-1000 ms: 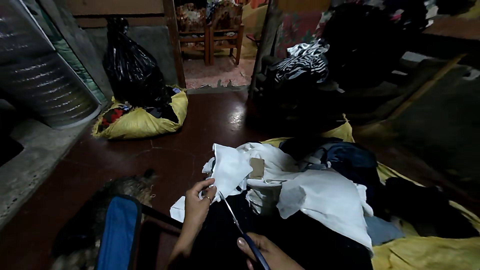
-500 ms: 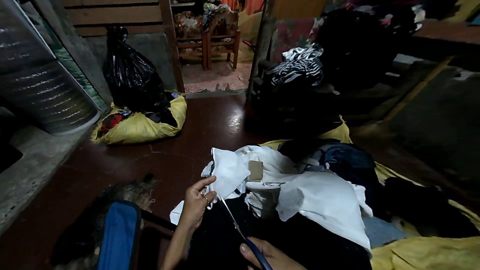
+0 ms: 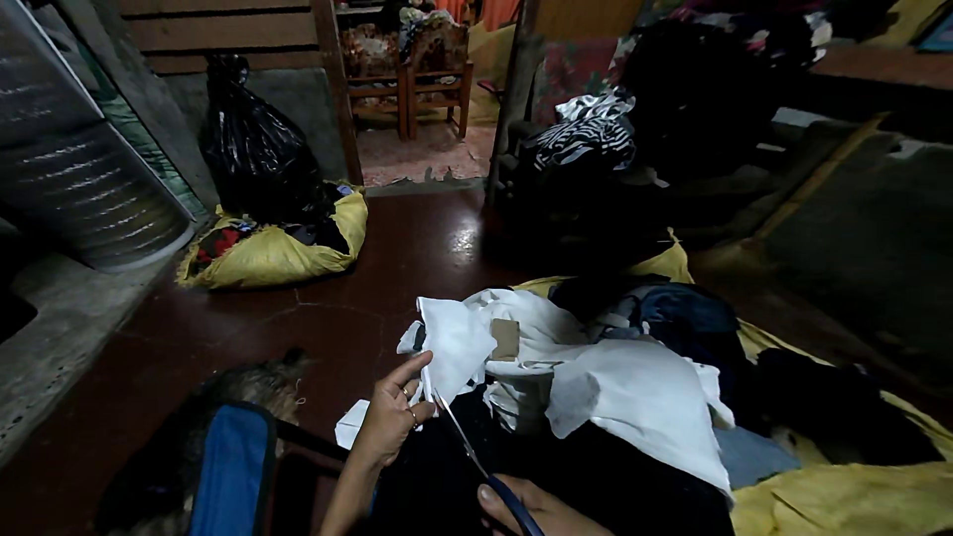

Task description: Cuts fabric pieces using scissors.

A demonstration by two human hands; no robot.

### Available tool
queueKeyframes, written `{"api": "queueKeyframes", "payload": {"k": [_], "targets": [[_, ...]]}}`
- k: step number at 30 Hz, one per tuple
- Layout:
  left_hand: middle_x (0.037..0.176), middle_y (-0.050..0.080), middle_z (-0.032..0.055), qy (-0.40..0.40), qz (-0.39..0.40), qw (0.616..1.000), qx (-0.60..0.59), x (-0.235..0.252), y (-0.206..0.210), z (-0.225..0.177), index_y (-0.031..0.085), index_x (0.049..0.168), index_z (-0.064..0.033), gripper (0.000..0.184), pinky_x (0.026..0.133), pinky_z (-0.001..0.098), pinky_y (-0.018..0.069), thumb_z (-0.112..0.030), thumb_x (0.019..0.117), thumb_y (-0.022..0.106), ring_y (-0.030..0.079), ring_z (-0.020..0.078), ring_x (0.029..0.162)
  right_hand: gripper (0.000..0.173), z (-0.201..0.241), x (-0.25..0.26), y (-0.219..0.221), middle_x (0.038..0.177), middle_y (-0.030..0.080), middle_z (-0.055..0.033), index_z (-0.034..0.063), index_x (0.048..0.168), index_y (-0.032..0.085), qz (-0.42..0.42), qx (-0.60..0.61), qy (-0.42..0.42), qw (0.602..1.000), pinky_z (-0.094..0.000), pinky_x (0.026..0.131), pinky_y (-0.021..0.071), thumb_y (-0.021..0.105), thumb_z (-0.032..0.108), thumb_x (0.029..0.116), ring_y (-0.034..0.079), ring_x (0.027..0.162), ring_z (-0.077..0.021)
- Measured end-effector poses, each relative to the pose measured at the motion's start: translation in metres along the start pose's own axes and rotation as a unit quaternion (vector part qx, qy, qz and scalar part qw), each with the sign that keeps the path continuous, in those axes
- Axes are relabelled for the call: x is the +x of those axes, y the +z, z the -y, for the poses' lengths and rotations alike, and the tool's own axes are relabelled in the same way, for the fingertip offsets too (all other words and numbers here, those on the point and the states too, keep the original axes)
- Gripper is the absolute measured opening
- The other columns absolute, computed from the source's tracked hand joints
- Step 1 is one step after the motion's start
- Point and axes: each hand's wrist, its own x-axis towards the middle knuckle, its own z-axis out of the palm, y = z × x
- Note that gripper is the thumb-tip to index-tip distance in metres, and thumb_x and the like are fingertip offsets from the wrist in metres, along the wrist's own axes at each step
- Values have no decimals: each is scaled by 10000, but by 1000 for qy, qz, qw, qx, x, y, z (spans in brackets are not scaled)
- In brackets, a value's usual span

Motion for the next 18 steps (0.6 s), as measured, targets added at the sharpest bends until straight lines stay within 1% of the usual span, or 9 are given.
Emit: {"api": "queueKeyframes", "payload": {"k": [3, 6, 9, 10, 12, 14, 16, 18], "targets": [[1503, 529, 144, 3, 9, 1000, -10, 0, -1, 3, 530, 1435, 43, 717, 994, 398, 571, 198, 749, 671, 621, 257, 1250, 425, 2, 1, 0, 814, 598, 34, 110, 1089, 608, 6, 12, 2, 1000, -252, 653, 497, 511, 521, 1040, 574, 703, -70], [1514, 514, 145, -1, 7, 999, -31, 0, -1, 3, 506, 1456, 36, 752, 942, 398, 594, 206, 742, 667, 650, 254, 1197, 433, 1, -1, 2, 838, 608, 31, 105, 1099, 612, 0, 19, -4, 1000, -262, 677, 516, 505, 521, 1041, 589, 725, -76], [1527, 493, 156, -3, 15, 999, -41, 3, -3, 3, 450, 1506, 15, 831, 888, 422, 618, 209, 733, 684, 682, 275, 1125, 425, 2, -6, 0, 831, 607, 37, 109, 1088, 613, -3, 20, 0, 1000, -249, 666, 507, 494, 516, 1046, 582, 716, -67], [1542, 478, 148, -4, 17, 999, -42, 4, -3, 3, 438, 1519, 0, 860, 885, 427, 621, 214, 726, 693, 683, 277, 1122, 425, 2, -7, -1, 822, 603, 41, 115, 1077, 615, -2, 20, 4, 1000, -244, 660, 502, 495, 522, 1044, 578, 709, -63], [1568, 452, 132, -4, 21, 999, -39, 5, -3, 4, 422, 1538, -23, 901, 896, 427, 620, 223, 718, 705, 676, 274, 1147, 427, 4, -8, -4, 813, 601, 44, 124, 1063, 618, 5, 17, 10, 1000, -241, 650, 500, 493, 532, 1040, 577, 700, -61], [1584, 434, 123, -3, 29, 999, -26, 5, -3, 4, 405, 1548, -28, 923, 930, 415, 608, 218, 713, 709, 649, 265, 1204, 446, 5, -7, -6, 817, 603, 41, 126, 1063, 618, 17, 17, 12, 1000, -252, 660, 509, 493, 553, 1033, 585, 711, -71], [1591, 424, 124, 3, 42, 999, -11, 6, -3, 4, 387, 1556, -22, 923, 954, 408, 598, 208, 722, 709, 630, 258, 1240, 472, 5, -6, -8, 806, 606, 41, 129, 1051, 624, 30, 16, 10, 999, -257, 664, 517, 493, 581, 1025, 592, 708, -77], [1592, 424, 119, 8, 48, 999, 2, 6, -5, 3, 393, 1554, -26, 922, 973, 407, 591, 201, 721, 717, 619, 255, 1261, 483, 8, -6, -10, 798, 613, 42, 131, 1044, 627, 37, 11, 18, 999, -266, 674, 526, 468, 587, 1030, 599, 708, -78]]}}
